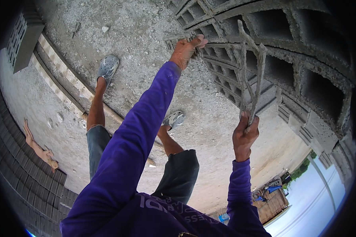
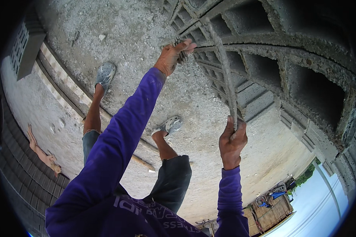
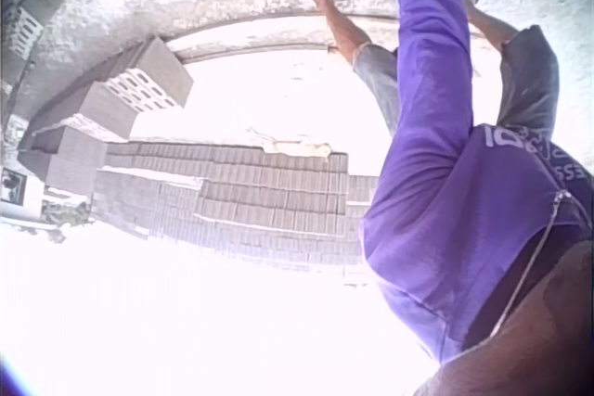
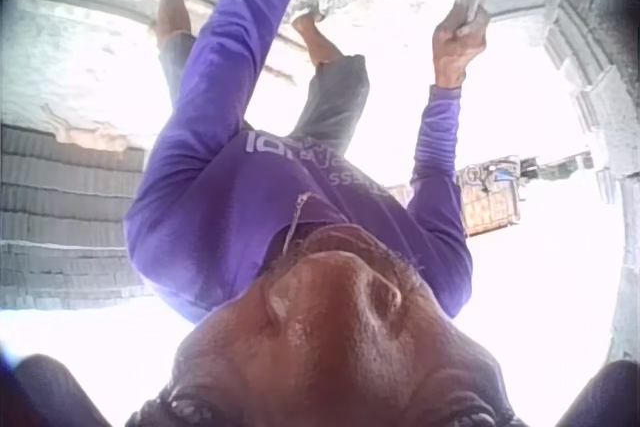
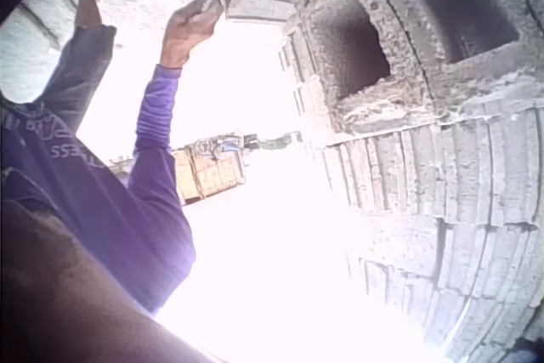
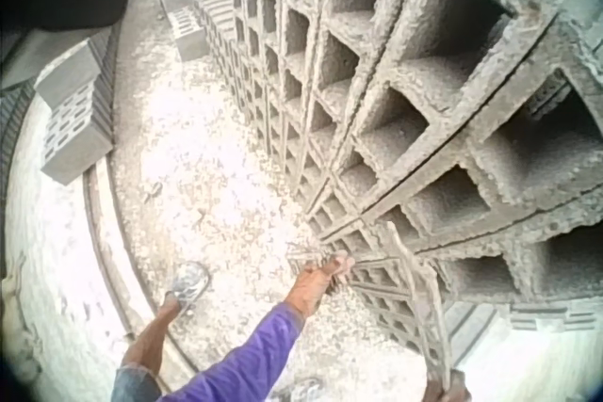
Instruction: The person picks up a hollow concrete block and carries it to a manual block-making machine. They place the block into the machine's mold, then repeatedly push and pull a lever to compress the concrete mix inside. Finally, they remove the block from the mold.
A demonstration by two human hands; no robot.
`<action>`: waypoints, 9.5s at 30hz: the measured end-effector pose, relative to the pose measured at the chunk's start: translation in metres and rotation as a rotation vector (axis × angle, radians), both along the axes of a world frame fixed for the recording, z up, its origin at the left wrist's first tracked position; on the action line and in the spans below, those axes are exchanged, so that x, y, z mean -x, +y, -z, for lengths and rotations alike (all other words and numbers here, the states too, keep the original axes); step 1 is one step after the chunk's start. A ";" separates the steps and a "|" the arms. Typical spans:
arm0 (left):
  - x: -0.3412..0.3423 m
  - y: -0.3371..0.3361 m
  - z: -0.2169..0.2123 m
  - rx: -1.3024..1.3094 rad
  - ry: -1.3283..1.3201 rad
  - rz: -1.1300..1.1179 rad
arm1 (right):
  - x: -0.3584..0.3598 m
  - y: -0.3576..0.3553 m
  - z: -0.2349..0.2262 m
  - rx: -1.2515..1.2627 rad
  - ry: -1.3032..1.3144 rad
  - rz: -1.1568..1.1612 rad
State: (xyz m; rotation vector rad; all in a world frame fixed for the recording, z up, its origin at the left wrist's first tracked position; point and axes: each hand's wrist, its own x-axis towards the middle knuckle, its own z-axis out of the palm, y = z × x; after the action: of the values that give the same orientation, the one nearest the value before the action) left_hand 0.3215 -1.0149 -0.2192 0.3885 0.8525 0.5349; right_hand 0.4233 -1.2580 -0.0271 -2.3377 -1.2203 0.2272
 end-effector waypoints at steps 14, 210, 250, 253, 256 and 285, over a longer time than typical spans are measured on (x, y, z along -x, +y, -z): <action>-0.002 0.002 0.003 -0.065 0.040 0.082 | -0.009 0.002 0.008 0.129 -0.129 -0.069; 0.048 0.123 -0.401 -0.032 -0.075 0.028 | -0.001 0.285 -0.365 -1.034 0.626 0.441; 0.062 0.145 -0.373 0.041 -0.113 0.015 | 0.036 0.293 -0.325 -0.882 0.783 0.542; 0.077 0.155 -0.375 0.040 -0.107 -0.008 | 0.023 0.324 -0.360 -1.085 0.668 0.412; 0.079 0.171 -0.394 0.015 -0.105 -0.006 | 0.022 0.357 -0.406 -1.175 0.617 0.304; 0.102 0.201 -0.369 0.006 -0.077 0.134 | 0.072 0.323 -0.322 -0.777 0.609 0.592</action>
State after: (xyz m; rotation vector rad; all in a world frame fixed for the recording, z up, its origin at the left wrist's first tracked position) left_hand 0.2196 -0.8134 0.1493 0.4137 0.7482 0.4205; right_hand 0.3516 -0.9347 0.2950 -1.6430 -0.2146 0.1884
